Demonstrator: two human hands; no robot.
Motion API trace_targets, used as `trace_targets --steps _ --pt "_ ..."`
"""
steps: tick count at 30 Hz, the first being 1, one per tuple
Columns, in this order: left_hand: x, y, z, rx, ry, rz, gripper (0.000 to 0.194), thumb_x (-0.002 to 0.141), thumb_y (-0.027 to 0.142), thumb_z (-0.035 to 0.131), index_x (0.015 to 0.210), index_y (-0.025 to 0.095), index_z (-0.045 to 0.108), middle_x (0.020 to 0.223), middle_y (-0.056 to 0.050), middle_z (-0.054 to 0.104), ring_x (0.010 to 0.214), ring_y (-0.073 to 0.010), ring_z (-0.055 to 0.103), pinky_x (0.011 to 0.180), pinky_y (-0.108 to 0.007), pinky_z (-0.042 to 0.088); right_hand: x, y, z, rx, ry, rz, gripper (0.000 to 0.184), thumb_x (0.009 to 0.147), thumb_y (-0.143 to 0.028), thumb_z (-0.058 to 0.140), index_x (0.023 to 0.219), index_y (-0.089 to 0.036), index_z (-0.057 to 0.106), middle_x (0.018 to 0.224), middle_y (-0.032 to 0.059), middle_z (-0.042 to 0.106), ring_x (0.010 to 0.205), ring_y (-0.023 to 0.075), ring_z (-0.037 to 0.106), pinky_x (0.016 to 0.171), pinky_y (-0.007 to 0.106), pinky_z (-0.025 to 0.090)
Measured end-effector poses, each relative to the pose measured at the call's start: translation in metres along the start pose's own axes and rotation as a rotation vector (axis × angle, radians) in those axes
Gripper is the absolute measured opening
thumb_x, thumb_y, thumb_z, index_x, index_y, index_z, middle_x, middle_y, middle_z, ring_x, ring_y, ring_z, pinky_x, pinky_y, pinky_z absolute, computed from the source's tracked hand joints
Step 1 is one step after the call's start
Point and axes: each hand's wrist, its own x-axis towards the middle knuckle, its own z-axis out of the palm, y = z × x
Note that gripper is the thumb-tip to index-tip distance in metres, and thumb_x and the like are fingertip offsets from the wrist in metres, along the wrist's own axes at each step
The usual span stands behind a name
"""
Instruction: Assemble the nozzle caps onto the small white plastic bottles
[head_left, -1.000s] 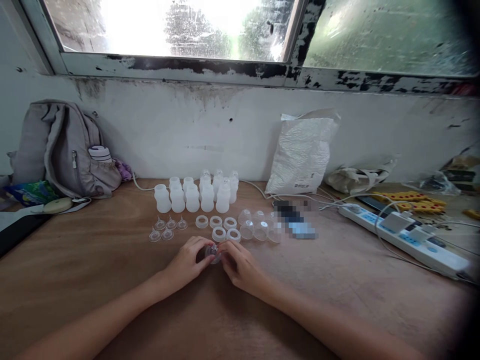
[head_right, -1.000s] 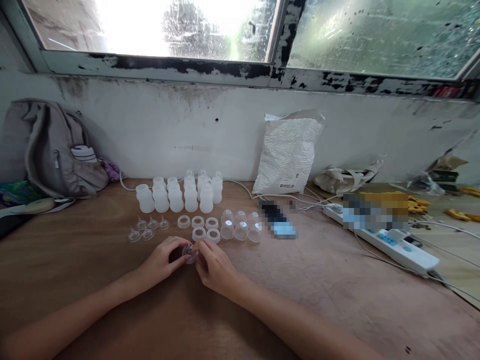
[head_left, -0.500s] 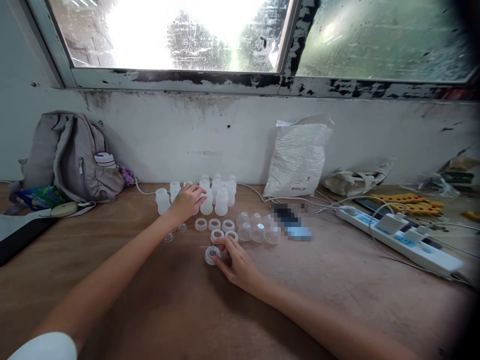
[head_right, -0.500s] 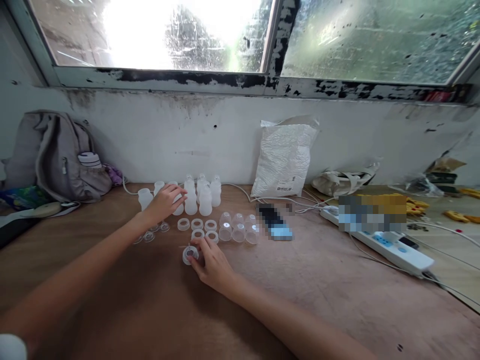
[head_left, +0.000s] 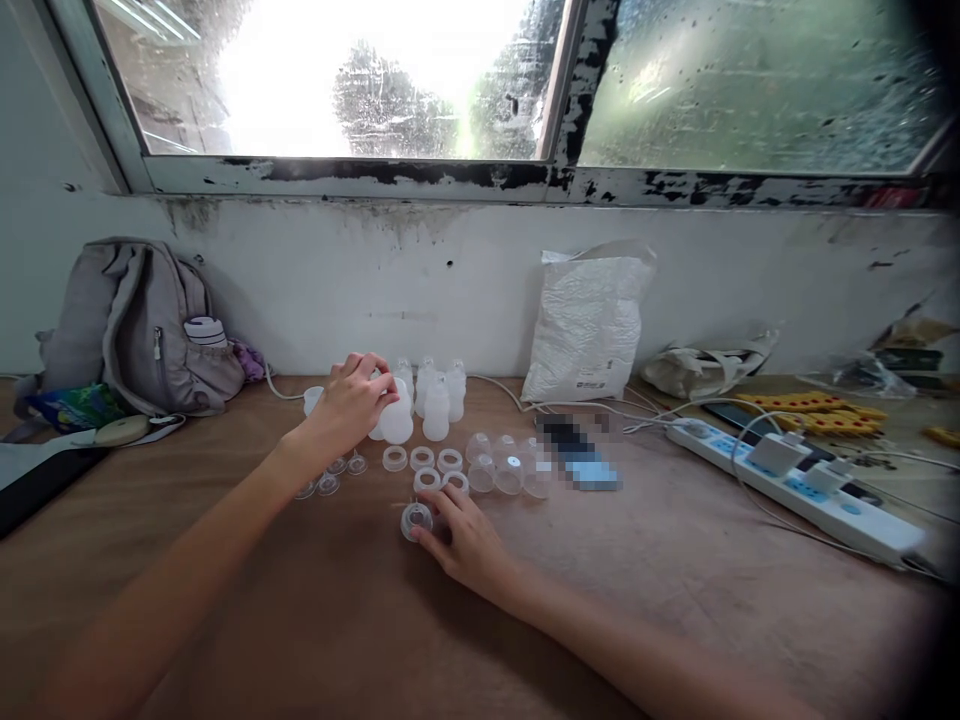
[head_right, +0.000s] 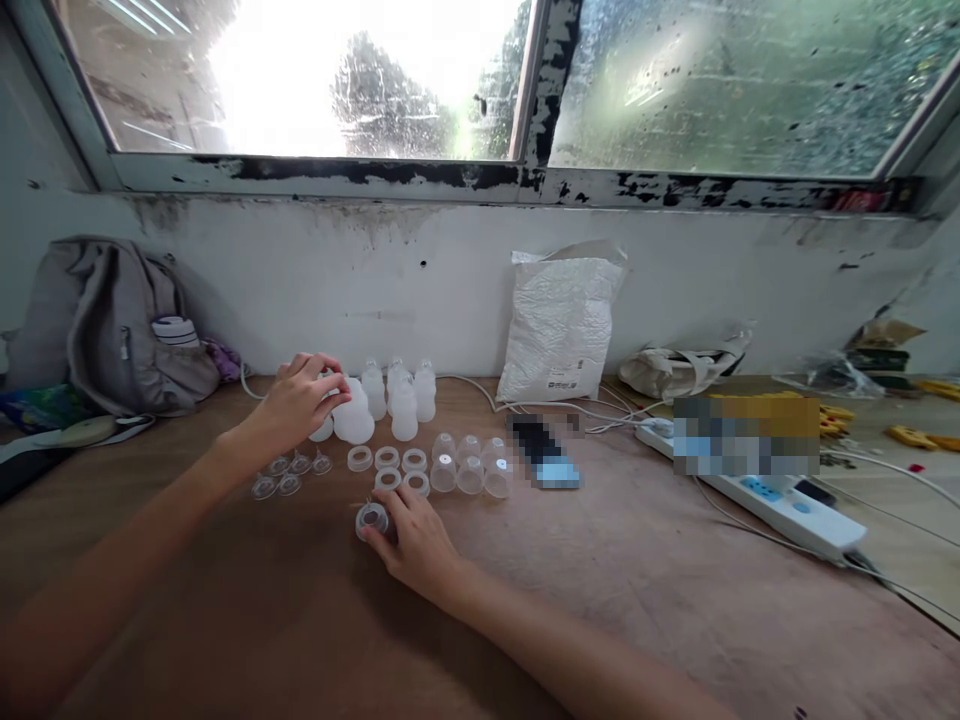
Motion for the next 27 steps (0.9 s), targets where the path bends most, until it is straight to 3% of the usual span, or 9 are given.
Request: trace_targets --steps 4,9,12,14,15,18,20,24,27 --pt "-0.031 0.014 -0.013 -0.08 -0.12 0.066 0.02 0.085 0.024 0.038 0.079 0.016 0.056 0.103 -0.007 0.048 0.098 -0.0228 0.042 0.084 -0.038 0.036 0.002 0.0 0.0 0.036 -0.006 0.006 0.02 0.076 -0.028 0.055 0.095 -0.02 0.051 0.092 0.0056 0.05 0.083 0.0182 0.049 0.073 0.031 0.043" --pt "-0.061 0.031 0.004 -0.37 -0.233 0.053 0.022 0.088 0.023 0.028 0.089 0.018 0.05 0.106 -0.007 0.048 0.096 -0.0189 0.049 0.083 -0.032 0.04 0.005 -0.002 -0.01 0.21 0.162 0.149 0.014 0.078 -0.028 0.052 0.087 -0.019 0.047 0.084 0.0029 0.049 0.074 0.0148 0.048 0.068 0.029 0.042" --pt "-0.077 0.043 0.023 -0.613 -0.209 -0.025 0.021 0.089 0.024 0.025 0.091 0.019 0.046 0.099 -0.006 0.051 0.09 -0.0165 0.052 0.08 -0.03 0.041 0.008 -0.003 -0.017 0.389 0.272 0.233 0.017 0.082 -0.031 0.047 0.093 -0.02 0.044 0.083 0.0023 0.051 0.072 0.0138 0.05 0.066 0.027 0.042" --pt "-0.087 0.052 0.037 -0.75 -0.143 -0.111 0.013 0.086 0.027 0.036 0.094 0.02 0.043 0.098 -0.005 0.052 0.09 -0.0164 0.052 0.082 -0.031 0.041 0.009 -0.006 -0.02 0.497 0.293 0.237 0.019 0.083 -0.032 0.046 0.097 -0.02 0.043 0.086 0.003 0.053 0.076 0.0142 0.051 0.068 0.027 0.043" --pt "-0.091 0.057 0.044 -0.814 -0.092 -0.17 0.019 0.082 0.03 0.046 0.098 0.02 0.041 0.102 -0.005 0.052 0.092 -0.0173 0.052 0.083 -0.032 0.04 0.01 -0.007 -0.021 0.533 0.296 0.224 0.02 0.083 -0.033 0.046 0.098 -0.021 0.044 0.088 0.0035 0.053 0.078 0.0145 0.052 0.069 0.027 0.044" --pt "-0.1 0.068 0.062 -1.013 -0.057 -0.325 0.057 0.067 0.029 0.064 0.113 0.022 0.032 0.11 -0.007 0.05 0.094 -0.019 0.052 0.081 -0.033 0.042 0.01 -0.015 -0.024 0.568 0.273 0.167 0.021 0.082 -0.034 0.046 0.099 -0.021 0.046 0.091 0.0048 0.055 0.081 0.0153 0.053 0.07 0.027 0.045" --pt "-0.101 0.073 0.068 -1.146 -0.1 -0.344 0.069 0.062 0.024 0.068 0.119 0.021 0.029 0.114 -0.009 0.049 0.098 -0.0203 0.051 0.083 -0.033 0.042 0.011 -0.021 -0.027 0.546 0.227 0.135 0.021 0.083 -0.034 0.045 0.099 -0.021 0.048 0.091 0.0051 0.056 0.082 0.0161 0.054 0.071 0.028 0.046" --pt "-0.099 0.075 0.07 -1.319 -0.273 -0.281 0.057 0.061 0.019 0.067 0.114 0.019 0.044 0.109 -0.007 0.055 0.096 -0.0226 0.053 0.081 -0.034 0.043 0.016 -0.029 -0.04 0.475 0.101 0.068 0.02 0.082 -0.03 0.047 0.099 -0.02 0.051 0.095 0.0057 0.057 0.084 0.0169 0.054 0.076 0.03 0.045" --pt "-0.099 0.074 0.067 -1.372 -0.289 -0.305 0.052 0.062 0.017 0.064 0.111 0.018 0.048 0.105 -0.006 0.057 0.09 -0.0223 0.053 0.074 -0.03 0.044 0.021 -0.031 -0.05 0.469 0.012 0.031 0.021 0.082 -0.028 0.047 0.1 -0.019 0.051 0.098 0.0061 0.057 0.085 0.0166 0.054 0.078 0.031 0.044"
